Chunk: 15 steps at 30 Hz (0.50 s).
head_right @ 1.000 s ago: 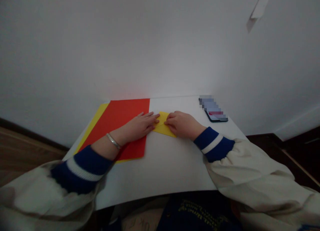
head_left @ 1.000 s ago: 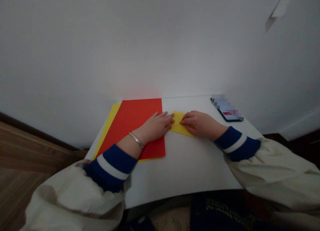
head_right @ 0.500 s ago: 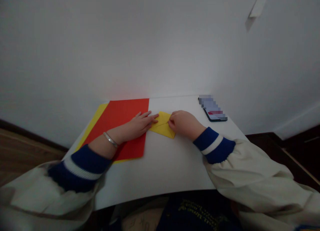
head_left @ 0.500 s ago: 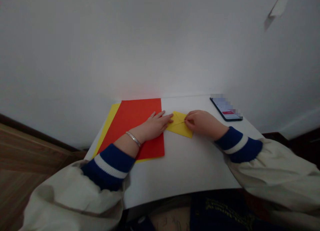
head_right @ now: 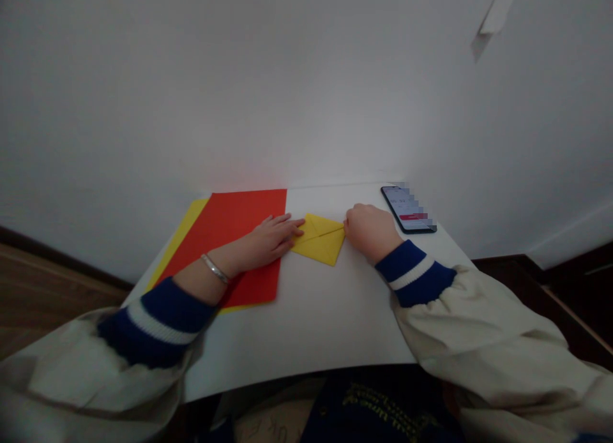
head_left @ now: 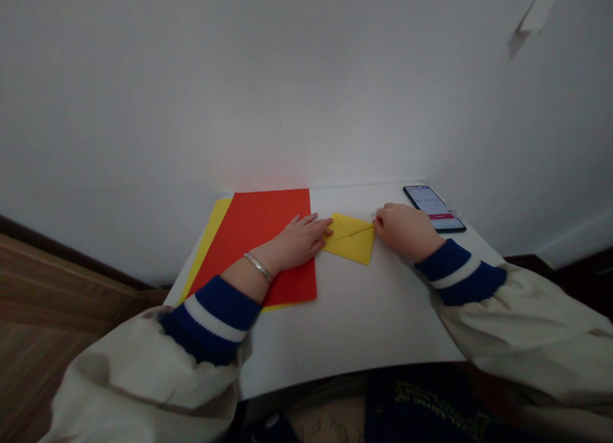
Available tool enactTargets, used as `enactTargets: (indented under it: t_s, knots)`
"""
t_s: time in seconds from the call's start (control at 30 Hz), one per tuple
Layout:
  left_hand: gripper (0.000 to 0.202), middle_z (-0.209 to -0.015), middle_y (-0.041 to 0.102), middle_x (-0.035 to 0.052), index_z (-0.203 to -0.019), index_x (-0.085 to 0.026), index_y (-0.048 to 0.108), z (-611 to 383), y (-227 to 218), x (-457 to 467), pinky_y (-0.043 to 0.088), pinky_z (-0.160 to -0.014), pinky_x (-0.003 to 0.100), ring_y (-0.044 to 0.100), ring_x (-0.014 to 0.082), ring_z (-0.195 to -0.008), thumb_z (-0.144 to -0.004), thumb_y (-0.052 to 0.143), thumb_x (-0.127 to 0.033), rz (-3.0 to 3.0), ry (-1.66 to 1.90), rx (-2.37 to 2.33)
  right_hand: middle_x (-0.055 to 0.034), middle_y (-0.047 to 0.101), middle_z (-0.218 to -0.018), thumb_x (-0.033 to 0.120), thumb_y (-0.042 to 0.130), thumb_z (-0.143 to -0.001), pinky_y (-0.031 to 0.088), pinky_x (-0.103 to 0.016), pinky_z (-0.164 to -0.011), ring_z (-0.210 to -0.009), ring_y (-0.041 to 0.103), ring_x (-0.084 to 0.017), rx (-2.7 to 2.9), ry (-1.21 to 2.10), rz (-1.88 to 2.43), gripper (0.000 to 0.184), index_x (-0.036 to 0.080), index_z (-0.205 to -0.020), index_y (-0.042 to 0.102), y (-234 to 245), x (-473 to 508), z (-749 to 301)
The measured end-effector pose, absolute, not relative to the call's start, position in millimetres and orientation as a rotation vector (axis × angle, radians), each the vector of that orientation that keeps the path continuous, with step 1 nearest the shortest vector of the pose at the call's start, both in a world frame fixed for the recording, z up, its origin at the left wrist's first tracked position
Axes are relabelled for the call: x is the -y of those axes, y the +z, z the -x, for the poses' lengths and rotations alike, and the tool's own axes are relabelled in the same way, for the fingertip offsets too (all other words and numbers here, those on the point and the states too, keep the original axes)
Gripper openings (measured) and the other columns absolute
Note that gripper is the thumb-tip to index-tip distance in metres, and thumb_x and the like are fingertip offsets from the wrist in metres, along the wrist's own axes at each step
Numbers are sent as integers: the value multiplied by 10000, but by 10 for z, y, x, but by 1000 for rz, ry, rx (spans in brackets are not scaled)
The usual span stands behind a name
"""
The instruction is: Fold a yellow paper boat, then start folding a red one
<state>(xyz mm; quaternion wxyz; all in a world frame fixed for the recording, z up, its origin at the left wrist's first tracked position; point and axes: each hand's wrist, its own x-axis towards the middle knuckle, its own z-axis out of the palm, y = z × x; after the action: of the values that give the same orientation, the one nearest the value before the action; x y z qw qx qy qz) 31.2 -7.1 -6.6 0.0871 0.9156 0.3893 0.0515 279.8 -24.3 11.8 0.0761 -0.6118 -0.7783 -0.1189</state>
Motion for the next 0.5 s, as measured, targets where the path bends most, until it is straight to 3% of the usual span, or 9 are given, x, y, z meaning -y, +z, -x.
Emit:
enactTargets:
  t_s: [0.2, 0.5]
  knots:
    - [298, -1339, 506, 111, -1144, -161, 548, -298, -84, 89, 313, -1077, 409, 425, 243, -1273, -944, 372, -295, -2845, 318, -1088, -105, 649, -861, 362, 628, -783, 481, -351, -763, -811, 602, -216, 2324, -14, 1683, 225, 155, -857, 678, 27, 171, -2777]
    - [323, -1169, 593, 115, -1166, -164, 519, -293, -63, 96, 433, -965, 403, 557, 242, -1089, -849, 490, -217, -2680, 491, -1158, -26, 627, -713, 278, 618, -746, 415, -265, -538, -622, 555, -149, 2100, 543, 1656, 104, 185, -763, 575, -33, 137, -2724]
